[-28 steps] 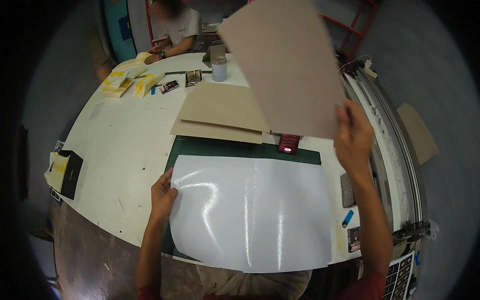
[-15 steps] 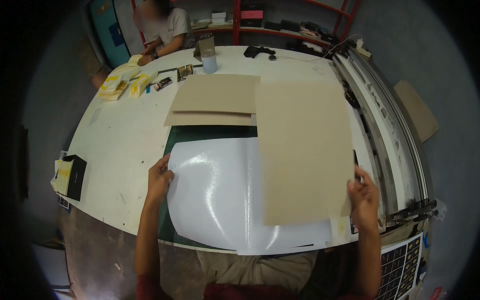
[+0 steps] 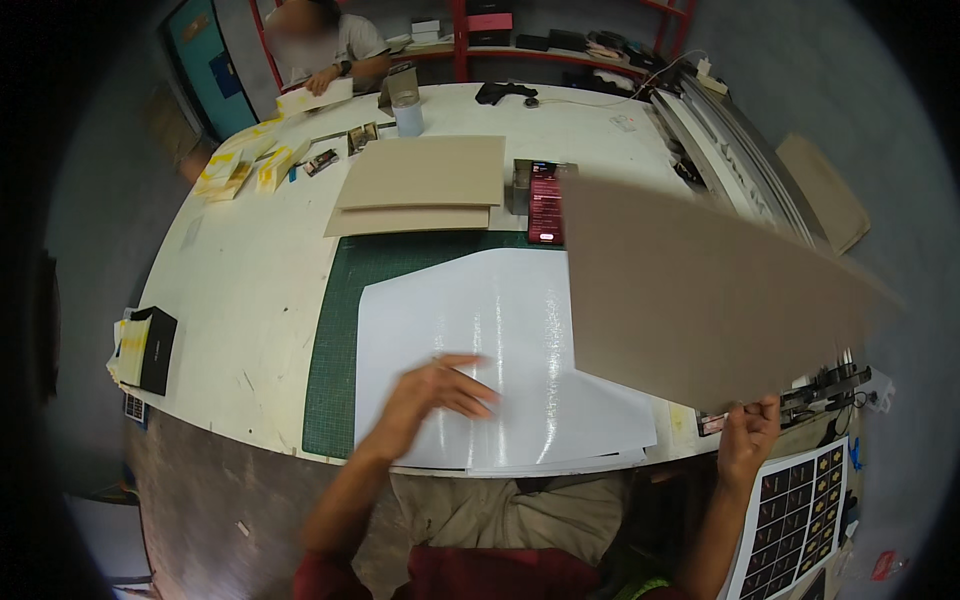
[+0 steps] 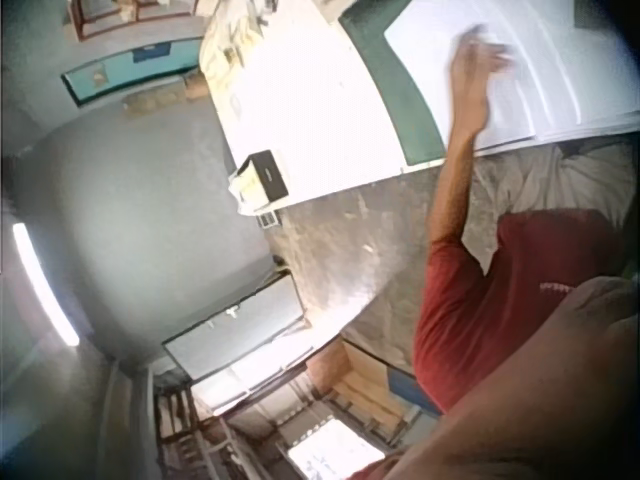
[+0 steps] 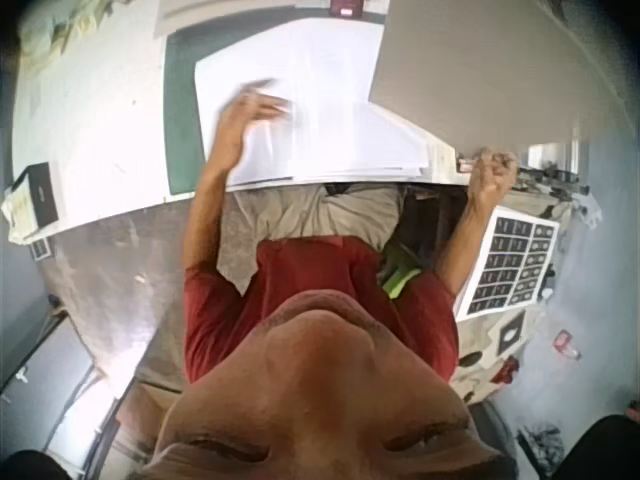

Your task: The person places a printed sheet onto a piece of cardboard, smooths it down, and folds the cardboard over to sandwich the sheet. They repeat this process for multiple units, stacking the finished items into a pile on the table.

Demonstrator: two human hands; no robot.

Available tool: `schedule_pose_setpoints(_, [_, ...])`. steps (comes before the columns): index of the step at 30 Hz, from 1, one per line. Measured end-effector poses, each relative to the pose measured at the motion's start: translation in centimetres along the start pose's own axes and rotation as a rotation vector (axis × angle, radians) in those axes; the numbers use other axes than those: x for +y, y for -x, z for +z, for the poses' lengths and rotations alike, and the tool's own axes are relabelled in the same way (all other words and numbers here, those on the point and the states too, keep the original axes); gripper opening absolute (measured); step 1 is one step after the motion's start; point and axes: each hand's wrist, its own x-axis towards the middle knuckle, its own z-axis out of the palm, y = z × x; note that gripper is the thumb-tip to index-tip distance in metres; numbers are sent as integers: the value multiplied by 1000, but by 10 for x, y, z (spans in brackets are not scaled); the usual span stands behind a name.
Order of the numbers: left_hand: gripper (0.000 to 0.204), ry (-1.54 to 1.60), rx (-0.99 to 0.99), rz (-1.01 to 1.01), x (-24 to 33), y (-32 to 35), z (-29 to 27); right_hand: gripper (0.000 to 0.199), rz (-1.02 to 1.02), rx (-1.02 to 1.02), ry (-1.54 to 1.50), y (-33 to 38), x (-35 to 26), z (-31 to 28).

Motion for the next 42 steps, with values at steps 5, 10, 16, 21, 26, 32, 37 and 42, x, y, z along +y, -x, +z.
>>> schedule_pose_setpoints(5, [83,620,-238,-258,-2,-42,56,17,-176,-69,197,-12,-27,-4])
schedule_pose_setpoints(10, [38,441,-198,-211,-2,-37,53,37,-106,91,302,-15,-40,20])
schedule_pose_setpoints(16, [31,209,-64,-23,-16,-30,47,61,386,-26,-341,-4,-28,65])
schedule_pose_setpoints(21, [40,-467,258,187,-32,-21,19,53,403,73,134,-31,9,99])
schedule_pose_setpoints(26, [41,-901,291,277,-37,9,1,49,486,0,167,-42,39,111])
schedule_pose_setpoints(32, [52,-1051,192,344,-40,18,4,46,515,-41,160,-45,51,117])
schedule_pose_setpoints(37, [62,-1109,173,317,-44,16,4,45,539,-72,220,-45,56,119])
schedule_pose_setpoints(42, [62,-1151,139,325,-48,15,4,45,532,-49,235,-46,64,117])
